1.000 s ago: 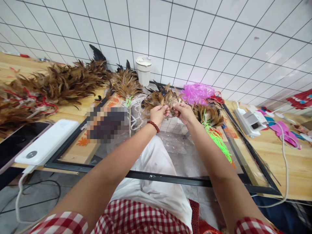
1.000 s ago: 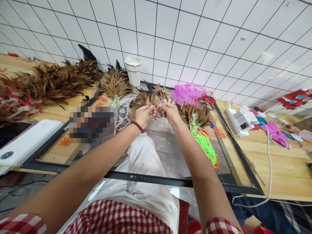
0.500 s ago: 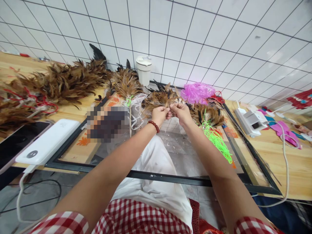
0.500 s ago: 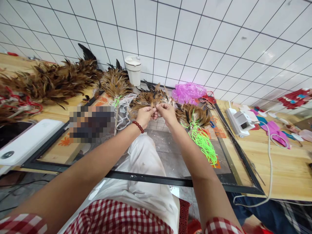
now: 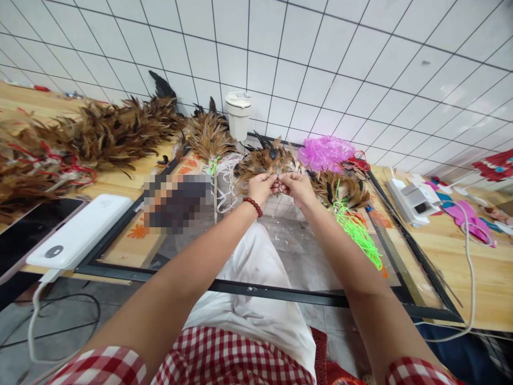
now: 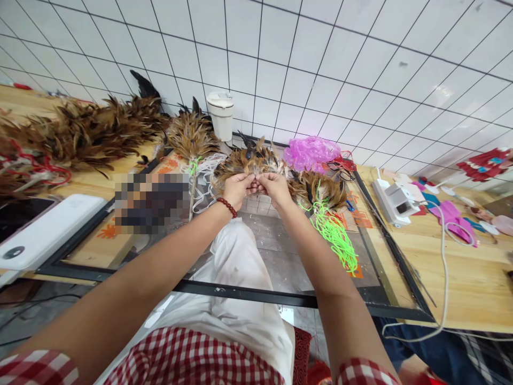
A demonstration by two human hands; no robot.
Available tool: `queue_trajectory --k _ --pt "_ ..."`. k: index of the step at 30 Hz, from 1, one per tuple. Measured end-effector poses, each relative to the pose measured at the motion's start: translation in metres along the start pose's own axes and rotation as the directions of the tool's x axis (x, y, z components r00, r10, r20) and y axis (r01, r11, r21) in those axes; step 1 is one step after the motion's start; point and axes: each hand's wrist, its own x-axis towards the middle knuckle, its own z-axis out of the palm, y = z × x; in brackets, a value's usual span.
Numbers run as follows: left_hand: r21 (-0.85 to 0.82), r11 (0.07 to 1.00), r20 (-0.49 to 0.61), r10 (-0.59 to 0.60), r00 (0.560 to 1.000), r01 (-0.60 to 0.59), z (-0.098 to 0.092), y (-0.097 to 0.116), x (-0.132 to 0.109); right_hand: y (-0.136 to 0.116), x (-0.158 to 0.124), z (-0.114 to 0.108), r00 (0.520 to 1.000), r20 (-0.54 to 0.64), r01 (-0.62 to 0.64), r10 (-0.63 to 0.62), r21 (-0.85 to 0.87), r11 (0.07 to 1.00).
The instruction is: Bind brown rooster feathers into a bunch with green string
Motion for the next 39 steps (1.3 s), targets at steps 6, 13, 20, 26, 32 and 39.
queue_trajectory --k 6,13,20,26,32,39 --pt "-0.041 0.999 0.022 -0.034 0.999 0.035 -0.002 0.002 0.001 -0.01 -0.003 -0.003 0.999 0.035 -0.035 0.037 -0.073 0.997" --pt "-0.118 0.992 0.047 -0.046 0.998 0.052 -0.001 0.004 -0.001 -0.014 -0.003 -0.006 0.974 0.113 -0.198 0.195 0.019 0.98" --pt "-0.078 0.983 0.258 -0.139 0.956 0.164 -0.008 0.006 0.001 -0.015 0.0 -0.017 0.951 0.191 -0.232 0.244 -0.088 0.969" --pt "-0.185 0.968 0.174 -0.137 0.975 0.169 -0.009 0.003 0.004 -0.013 0.0 -0.018 0.973 0.189 0.178 -0.131 -0.261 0.949" --pt "-0.15 0.962 0.237 -0.191 0.953 0.23 -0.008 0.005 0.003 -0.012 -0.002 -0.017 0.836 0.154 0.481 -0.526 -0.668 0.569" --pt "-0.108 0.963 0.3 -0.204 0.932 0.246 -0.01 0.006 0.004 -0.013 0.001 -0.023 0.958 0.197 0.262 -0.209 -0.298 0.918"
